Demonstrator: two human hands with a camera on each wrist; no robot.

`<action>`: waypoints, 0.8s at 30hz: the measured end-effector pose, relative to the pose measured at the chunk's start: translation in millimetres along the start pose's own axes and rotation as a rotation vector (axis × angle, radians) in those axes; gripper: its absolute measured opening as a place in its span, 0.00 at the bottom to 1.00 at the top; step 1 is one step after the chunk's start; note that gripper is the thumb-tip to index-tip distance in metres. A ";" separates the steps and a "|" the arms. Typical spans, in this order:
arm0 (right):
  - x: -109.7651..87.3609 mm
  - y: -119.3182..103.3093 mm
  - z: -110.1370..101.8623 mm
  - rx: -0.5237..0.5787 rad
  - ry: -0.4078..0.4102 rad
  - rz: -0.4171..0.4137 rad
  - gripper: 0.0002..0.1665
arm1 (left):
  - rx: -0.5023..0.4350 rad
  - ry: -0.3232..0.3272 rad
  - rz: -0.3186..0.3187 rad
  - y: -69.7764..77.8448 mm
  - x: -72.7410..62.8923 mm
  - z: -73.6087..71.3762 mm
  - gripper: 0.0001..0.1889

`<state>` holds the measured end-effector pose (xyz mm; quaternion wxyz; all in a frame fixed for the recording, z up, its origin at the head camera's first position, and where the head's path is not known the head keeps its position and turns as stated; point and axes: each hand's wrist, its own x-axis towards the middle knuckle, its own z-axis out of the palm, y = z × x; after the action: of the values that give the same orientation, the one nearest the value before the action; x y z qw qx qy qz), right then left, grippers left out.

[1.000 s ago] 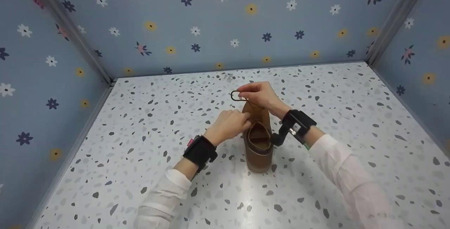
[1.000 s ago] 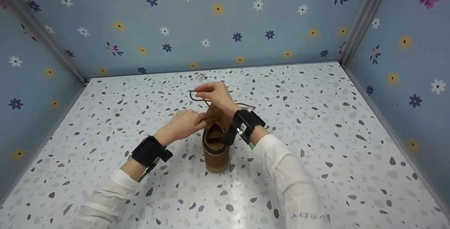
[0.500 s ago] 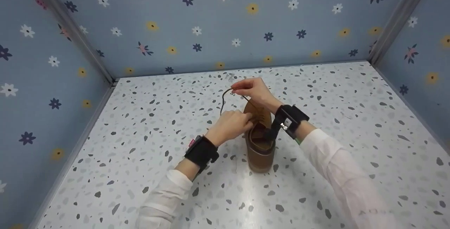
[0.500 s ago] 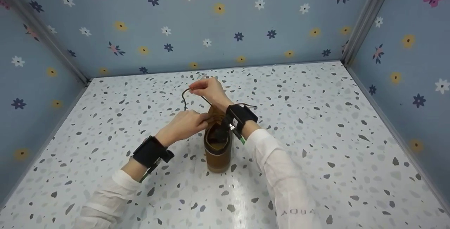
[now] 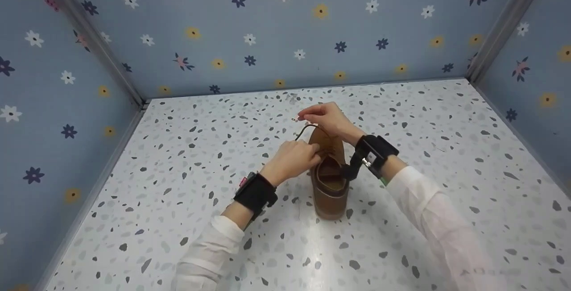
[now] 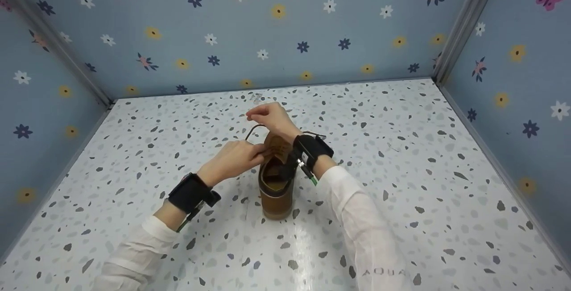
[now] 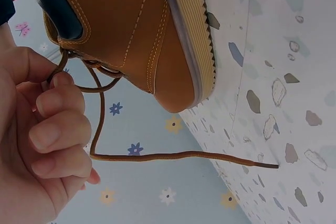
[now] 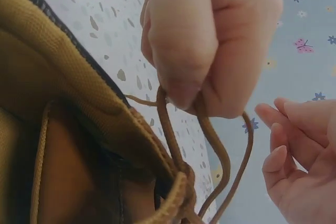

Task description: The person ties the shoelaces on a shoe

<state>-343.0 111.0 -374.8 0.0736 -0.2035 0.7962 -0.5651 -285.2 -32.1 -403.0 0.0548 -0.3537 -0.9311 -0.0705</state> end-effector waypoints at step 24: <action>-48.6 -5.7 -27.3 -0.317 -0.145 -0.211 0.09 | -0.043 -0.016 -0.012 -0.7 1.1 -3.3 0.09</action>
<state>-307.1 152.9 -365.4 0.0384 -0.3349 0.8420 -0.4212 -286.3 -32.5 -399.6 0.0393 -0.3496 -0.9319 -0.0880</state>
